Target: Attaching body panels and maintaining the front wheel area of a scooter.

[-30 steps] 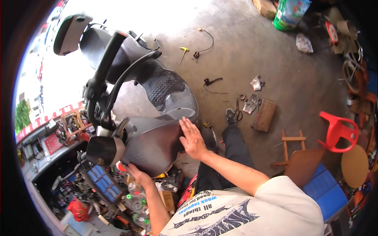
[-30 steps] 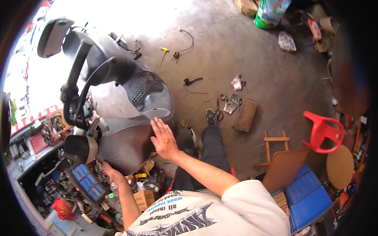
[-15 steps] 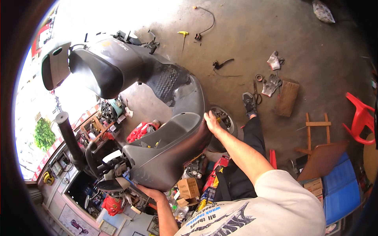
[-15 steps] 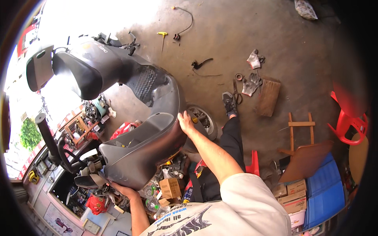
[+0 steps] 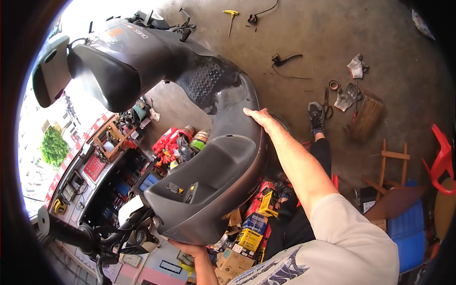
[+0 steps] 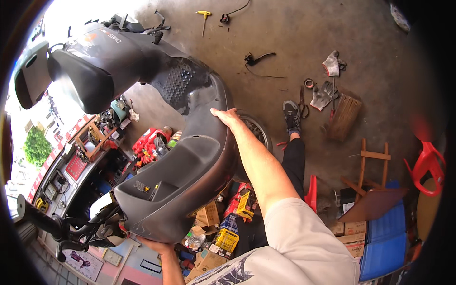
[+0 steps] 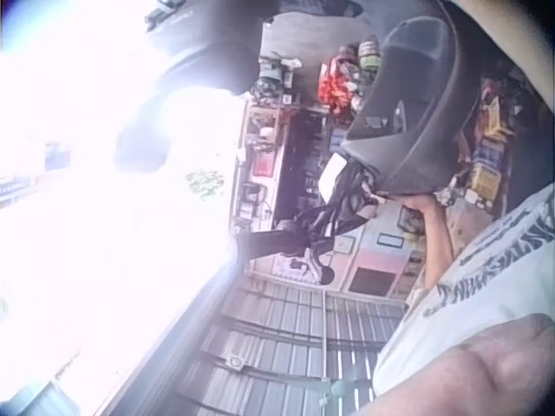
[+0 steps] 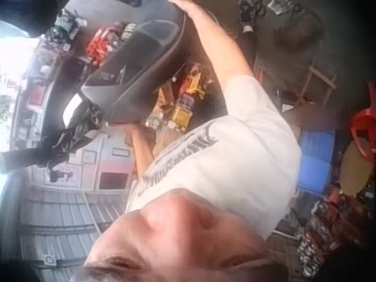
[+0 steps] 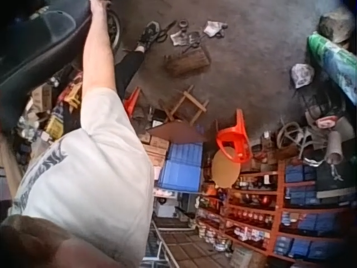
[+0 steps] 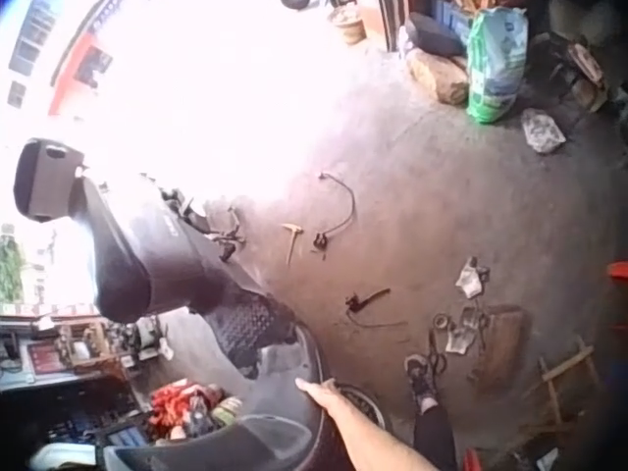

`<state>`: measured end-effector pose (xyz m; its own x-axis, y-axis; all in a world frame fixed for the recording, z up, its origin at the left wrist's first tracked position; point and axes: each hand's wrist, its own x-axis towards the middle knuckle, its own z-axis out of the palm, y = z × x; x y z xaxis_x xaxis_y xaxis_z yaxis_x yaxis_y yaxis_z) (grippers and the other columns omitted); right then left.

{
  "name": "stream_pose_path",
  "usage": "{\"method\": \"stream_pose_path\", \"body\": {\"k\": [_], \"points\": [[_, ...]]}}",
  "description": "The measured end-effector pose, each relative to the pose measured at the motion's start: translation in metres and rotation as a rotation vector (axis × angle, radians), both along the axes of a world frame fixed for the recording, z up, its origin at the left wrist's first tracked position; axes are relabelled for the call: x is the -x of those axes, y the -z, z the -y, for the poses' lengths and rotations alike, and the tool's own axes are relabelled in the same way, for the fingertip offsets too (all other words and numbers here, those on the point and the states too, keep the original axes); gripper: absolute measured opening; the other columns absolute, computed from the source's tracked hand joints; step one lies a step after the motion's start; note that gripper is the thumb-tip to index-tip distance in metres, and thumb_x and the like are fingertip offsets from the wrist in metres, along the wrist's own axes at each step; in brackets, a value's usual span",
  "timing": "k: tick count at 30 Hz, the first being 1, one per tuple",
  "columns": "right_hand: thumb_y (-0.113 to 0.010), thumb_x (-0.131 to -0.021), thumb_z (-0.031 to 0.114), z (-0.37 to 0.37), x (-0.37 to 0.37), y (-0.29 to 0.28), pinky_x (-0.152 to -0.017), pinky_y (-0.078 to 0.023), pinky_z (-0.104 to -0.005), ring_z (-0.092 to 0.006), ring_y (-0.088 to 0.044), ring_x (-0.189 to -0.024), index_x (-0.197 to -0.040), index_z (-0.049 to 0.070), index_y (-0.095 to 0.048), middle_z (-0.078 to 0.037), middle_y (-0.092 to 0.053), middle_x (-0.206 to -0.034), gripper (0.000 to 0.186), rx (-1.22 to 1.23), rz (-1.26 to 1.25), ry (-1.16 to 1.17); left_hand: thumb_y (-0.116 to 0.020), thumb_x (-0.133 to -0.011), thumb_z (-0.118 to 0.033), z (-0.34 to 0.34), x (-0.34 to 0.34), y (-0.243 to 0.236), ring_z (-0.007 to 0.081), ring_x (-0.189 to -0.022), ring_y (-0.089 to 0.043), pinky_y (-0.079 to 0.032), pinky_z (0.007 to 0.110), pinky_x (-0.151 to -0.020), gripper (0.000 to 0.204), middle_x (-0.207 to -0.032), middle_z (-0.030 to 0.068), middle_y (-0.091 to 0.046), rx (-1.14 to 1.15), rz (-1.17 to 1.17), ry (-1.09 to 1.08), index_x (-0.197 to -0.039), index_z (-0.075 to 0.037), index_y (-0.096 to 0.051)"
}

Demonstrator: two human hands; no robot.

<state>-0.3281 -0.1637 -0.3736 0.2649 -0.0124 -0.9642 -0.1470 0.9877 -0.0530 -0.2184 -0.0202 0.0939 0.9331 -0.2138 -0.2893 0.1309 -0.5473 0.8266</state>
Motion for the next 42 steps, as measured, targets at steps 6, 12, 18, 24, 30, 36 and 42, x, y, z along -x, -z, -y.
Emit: {"method": "stream_pose_path", "body": {"k": [6, 12, 18, 24, 30, 36, 42], "points": [[-0.073, -0.069, 0.051, 0.015, 0.008, -0.022, -0.108, -0.033, -0.0466, -0.0404, -0.03, -0.136, -0.144, -0.006, -0.018, -0.031, -0.023, -0.148, 0.109, -0.047, 0.015, -0.027, -0.018, -0.096, -0.062, 0.016, 0.012, 0.002, 0.0283, -0.132, -0.036, -0.027, 0.043, -0.111, 0.072, -0.146, 0.0078, -0.036, -0.076, 0.067, -0.023, -0.145, -0.011, -0.03], [-0.07, -0.072, 0.055, 0.007, 0.013, -0.043, -0.11, -0.031, -0.0463, -0.0406, -0.033, -0.135, -0.144, -0.006, -0.021, -0.031, -0.028, -0.146, 0.106, 0.06, -0.094, -0.06, -0.015, -0.099, -0.053, 0.011, 0.005, 0.003, 0.0263, -0.13, -0.039, -0.03, 0.041, -0.109, 0.065, -0.142, 0.0087, -0.041, 0.013, -0.003, -0.013, -0.142, -0.009, -0.034], [-0.065, -0.08, 0.056, -0.025, 0.035, -0.09, -0.1, -0.042, -0.0409, -0.0306, -0.046, -0.125, -0.141, -0.009, -0.024, -0.025, -0.042, -0.137, 0.098, 0.002, 0.142, 0.139, -0.017, -0.098, -0.055, -0.008, -0.013, -0.001, 0.0265, -0.129, -0.041, -0.03, 0.042, -0.109, 0.066, -0.141, 0.0083, -0.042, 0.054, -0.007, 0.098, -0.142, -0.01, -0.035], [-0.065, -0.077, 0.055, -0.019, 0.042, -0.097, -0.107, -0.035, -0.0395, -0.0346, -0.039, -0.132, -0.138, -0.012, -0.028, -0.028, -0.035, -0.143, 0.097, -0.002, 0.115, 0.158, -0.019, -0.098, -0.054, -0.001, -0.006, 0.005, 0.0268, -0.13, -0.04, -0.031, 0.042, -0.109, 0.064, -0.142, 0.0074, -0.041, 0.122, -0.004, 0.034, -0.143, -0.011, -0.034], [-0.054, -0.082, 0.061, -0.02, 0.03, -0.113, -0.112, -0.026, -0.0443, -0.0423, -0.026, -0.138, -0.148, -0.003, -0.014, -0.032, -0.024, -0.148, 0.1, 0.094, -0.059, -0.081, -0.02, -0.097, -0.059, -0.003, -0.006, 0.001, 0.0279, -0.136, -0.031, -0.024, 0.043, -0.113, 0.068, -0.15, 0.0073, -0.031, 0.092, -0.054, 0.052, -0.147, -0.014, -0.029], [-0.051, -0.091, 0.026, -0.051, 0.051, -0.241, -0.107, -0.027, -0.0508, -0.042, -0.04, -0.127, -0.106, 0.007, -0.062, -0.017, -0.055, -0.125, 0.027, 1.114, -0.031, -0.074, -0.022, -0.101, -0.051, -0.028, -0.031, 0.003, 0.0232, -0.124, -0.044, -0.032, 0.037, -0.107, 0.06, -0.136, 0.0076, -0.047, 0.065, 0.09, 0.123, -0.137, -0.007, -0.041], [-0.051, -0.084, 0.018, -0.025, 0.028, -0.305, -0.084, -0.037, -0.0411, -0.0279, -0.053, -0.08, -0.078, 0.01, -0.058, -0.007, -0.054, -0.076, 0.013, 1.422, 0.023, 0.084, -0.023, -0.103, -0.044, 0.007, -0.007, 0.005, 0.0196, -0.13, -0.035, -0.024, 0.034, -0.11, 0.057, -0.142, 0.0079, -0.038, -0.115, 0.286, 0.236, -0.142, -0.004, -0.034]]}}
